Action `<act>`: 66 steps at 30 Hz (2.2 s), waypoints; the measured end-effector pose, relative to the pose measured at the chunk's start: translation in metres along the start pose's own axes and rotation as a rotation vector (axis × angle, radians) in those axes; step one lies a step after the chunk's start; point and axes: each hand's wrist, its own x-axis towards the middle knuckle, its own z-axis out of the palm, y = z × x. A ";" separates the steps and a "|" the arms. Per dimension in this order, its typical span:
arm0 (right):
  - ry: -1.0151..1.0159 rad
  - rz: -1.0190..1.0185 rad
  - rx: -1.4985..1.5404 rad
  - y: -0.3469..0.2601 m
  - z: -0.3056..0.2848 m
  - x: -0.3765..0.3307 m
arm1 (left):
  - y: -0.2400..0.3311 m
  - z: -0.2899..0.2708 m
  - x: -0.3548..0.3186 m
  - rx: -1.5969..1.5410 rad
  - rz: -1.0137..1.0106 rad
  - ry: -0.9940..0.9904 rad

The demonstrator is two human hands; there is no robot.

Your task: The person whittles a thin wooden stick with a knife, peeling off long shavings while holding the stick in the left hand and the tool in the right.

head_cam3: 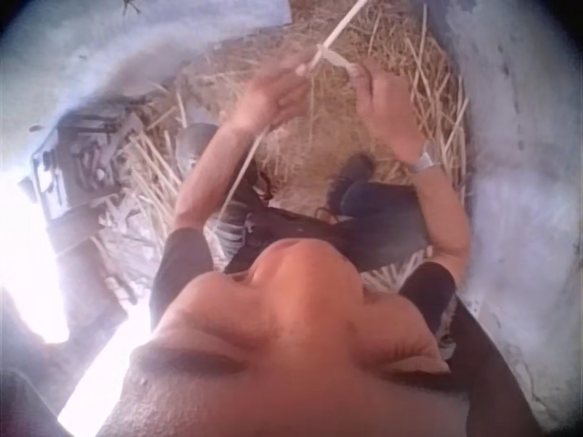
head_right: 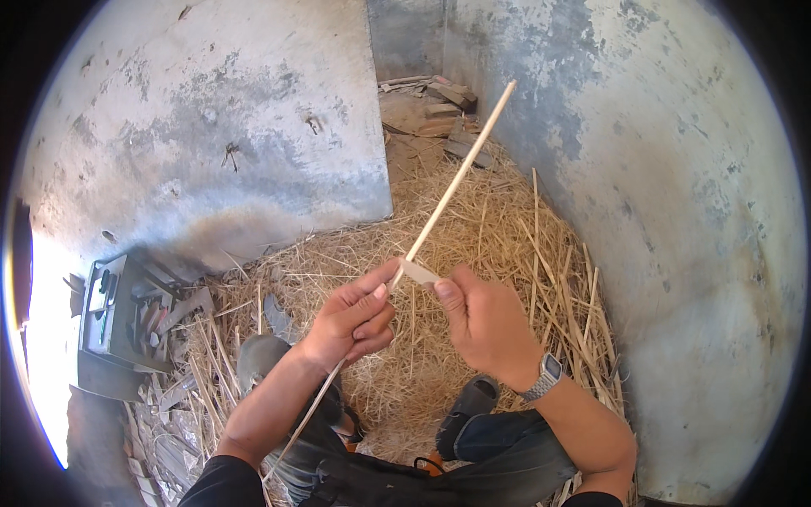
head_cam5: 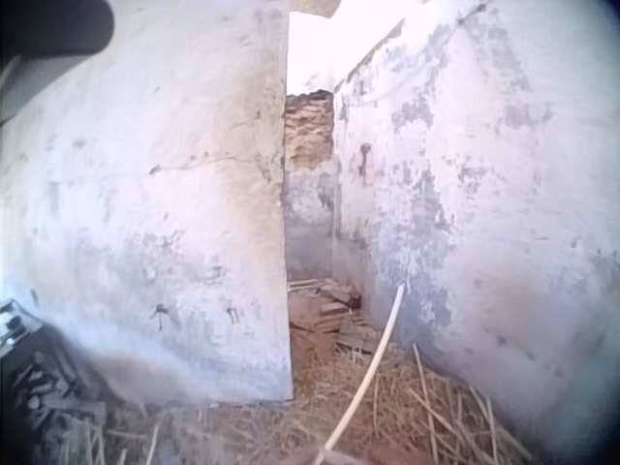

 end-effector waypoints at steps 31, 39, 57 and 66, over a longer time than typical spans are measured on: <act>0.220 0.006 -0.493 0.048 -0.029 0.026 | -0.034 -0.020 -0.032 0.135 -0.047 -0.112; 0.064 -0.103 -0.490 0.034 0.029 -0.012 | -0.055 -0.034 -0.038 0.441 0.021 0.025; 0.170 0.182 -0.077 0.078 -0.013 0.002 | -0.035 -0.023 -0.043 0.662 -0.066 -0.041; 0.090 0.220 0.382 0.038 0.001 0.006 | -0.038 -0.024 -0.030 0.532 -0.149 -0.089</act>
